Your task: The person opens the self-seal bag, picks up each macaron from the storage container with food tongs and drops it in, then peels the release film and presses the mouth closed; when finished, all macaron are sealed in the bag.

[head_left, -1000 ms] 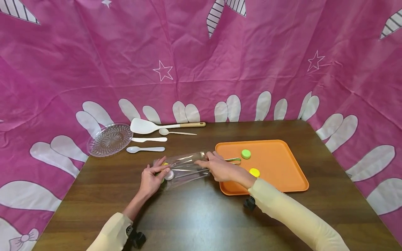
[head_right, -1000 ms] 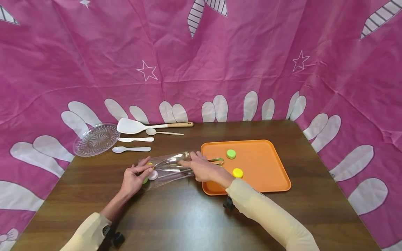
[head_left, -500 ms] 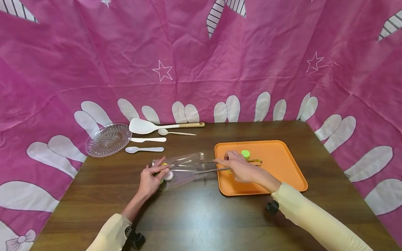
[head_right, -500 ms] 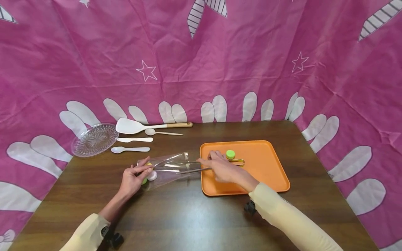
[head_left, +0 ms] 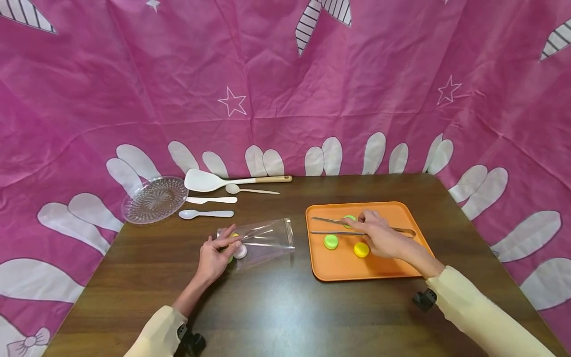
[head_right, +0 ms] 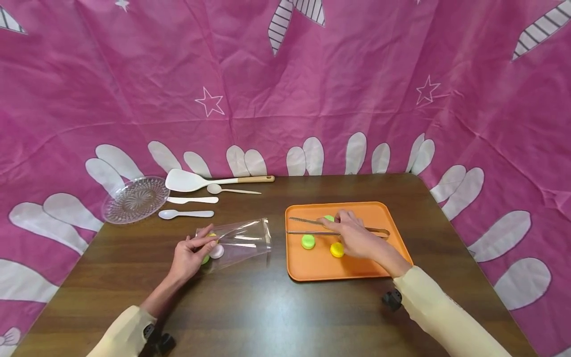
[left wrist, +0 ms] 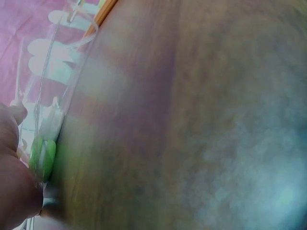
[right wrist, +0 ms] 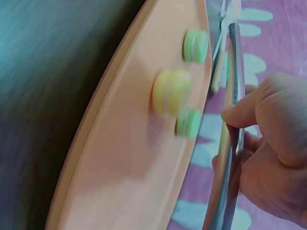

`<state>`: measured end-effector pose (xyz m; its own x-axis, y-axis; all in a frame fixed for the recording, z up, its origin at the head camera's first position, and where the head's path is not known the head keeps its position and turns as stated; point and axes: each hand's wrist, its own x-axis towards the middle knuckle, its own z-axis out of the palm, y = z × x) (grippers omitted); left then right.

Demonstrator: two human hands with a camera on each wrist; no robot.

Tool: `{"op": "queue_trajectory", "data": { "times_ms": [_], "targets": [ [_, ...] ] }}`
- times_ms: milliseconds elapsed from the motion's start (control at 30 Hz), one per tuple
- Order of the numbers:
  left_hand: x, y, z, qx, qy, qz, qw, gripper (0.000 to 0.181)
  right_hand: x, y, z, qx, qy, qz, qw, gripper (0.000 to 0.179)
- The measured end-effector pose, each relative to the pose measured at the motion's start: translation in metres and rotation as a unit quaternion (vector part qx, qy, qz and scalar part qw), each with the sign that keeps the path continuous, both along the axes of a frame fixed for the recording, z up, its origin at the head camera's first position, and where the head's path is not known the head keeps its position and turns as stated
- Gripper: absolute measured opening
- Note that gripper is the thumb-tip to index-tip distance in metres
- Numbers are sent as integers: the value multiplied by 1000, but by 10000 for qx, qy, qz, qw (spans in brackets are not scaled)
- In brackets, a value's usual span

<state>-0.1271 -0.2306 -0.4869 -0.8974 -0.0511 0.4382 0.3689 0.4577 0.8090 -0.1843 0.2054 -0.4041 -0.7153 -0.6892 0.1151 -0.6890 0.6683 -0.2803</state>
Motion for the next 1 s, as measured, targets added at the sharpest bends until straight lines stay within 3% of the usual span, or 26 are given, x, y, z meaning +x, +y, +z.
{"op": "queue_trajectory", "data": {
  "times_ms": [267, 500, 800, 1000],
  "targets": [
    [1, 1, 1, 59, 49, 31, 10000, 13, -3, 32, -3, -138, 343, -49, 9993, 71],
    [17, 16, 35, 43, 101, -3, 9999, 13, -5, 55, -8, -330, 561, -155, 9978, 68],
    [19, 19, 42, 63, 113, 31, 9999, 12, -1, 77, -7, -181, 313, -594, 9976, 69],
    [19, 18, 40, 100, 88, -4, 9999, 13, -1, 89, -7, -184, 371, -620, 9972, 67]
  ]
}}
